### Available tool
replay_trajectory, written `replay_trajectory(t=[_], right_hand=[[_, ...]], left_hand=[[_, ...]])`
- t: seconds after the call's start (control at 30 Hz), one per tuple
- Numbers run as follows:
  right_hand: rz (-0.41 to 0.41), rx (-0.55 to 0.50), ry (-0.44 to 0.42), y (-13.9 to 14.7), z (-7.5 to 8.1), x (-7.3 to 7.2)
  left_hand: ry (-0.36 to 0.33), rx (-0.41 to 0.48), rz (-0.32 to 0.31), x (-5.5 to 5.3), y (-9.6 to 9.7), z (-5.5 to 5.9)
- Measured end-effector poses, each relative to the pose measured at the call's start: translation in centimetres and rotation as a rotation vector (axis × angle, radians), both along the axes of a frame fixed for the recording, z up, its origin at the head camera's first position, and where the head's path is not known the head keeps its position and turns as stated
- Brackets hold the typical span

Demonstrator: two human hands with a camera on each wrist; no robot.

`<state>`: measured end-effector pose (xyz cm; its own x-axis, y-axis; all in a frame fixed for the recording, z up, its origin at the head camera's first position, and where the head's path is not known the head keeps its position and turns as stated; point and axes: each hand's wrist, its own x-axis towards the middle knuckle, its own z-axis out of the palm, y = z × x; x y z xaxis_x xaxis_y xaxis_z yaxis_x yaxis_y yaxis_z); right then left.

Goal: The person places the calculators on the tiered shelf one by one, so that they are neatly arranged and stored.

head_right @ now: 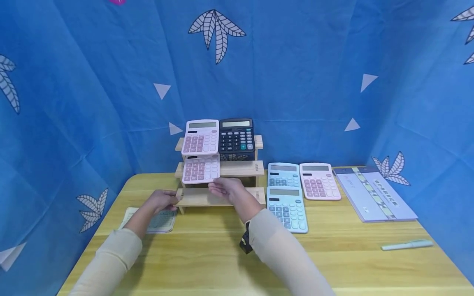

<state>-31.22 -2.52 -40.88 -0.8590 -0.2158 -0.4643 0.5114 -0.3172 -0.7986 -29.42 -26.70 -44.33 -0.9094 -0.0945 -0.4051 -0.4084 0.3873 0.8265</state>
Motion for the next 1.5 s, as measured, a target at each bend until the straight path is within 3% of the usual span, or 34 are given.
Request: replay_trajectory(t=[0.17, 0.57, 0.7, 0.83, 0.97, 1.07, 1.23, 1.5], right_hand=[[-0.027, -0.028, -0.009, -0.2, 0.2, 0.0], [-0.003, 0.043, 0.045, 0.3, 0.7, 0.0], [0.086, 0.169, 0.042, 0.7, 0.5, 0.1], [0.231, 0.335, 0.049, 1.8, 0.5, 0.6], [0.365, 0.465, 0.098, 3.9, 1.4, 1.3], [0.42, 0.546, 0.138, 5.7, 2.4, 1.5], [0.447, 0.695, 0.217, 8.7, 3.5, 1.6], [0.384, 0.837, 0.304, 13.8, 3.9, 2.9]], left_hand=[[-0.002, 0.013, -0.011, 0.2, 0.2, 0.1], [0.024, 0.003, -0.023, 0.0, 0.9, 0.5], [0.016, -0.003, -0.024, -0.2, 0.9, 0.3], [0.014, -0.018, -0.027, -0.1, 0.9, 0.0], [0.019, -0.022, -0.035, 0.0, 0.8, -0.1], [0.032, -0.021, -0.035, 0.0, 0.7, -0.2], [0.069, -0.029, -0.017, 0.0, 0.2, -0.4], [0.085, 0.009, -0.009, 0.2, 0.3, -0.4]])
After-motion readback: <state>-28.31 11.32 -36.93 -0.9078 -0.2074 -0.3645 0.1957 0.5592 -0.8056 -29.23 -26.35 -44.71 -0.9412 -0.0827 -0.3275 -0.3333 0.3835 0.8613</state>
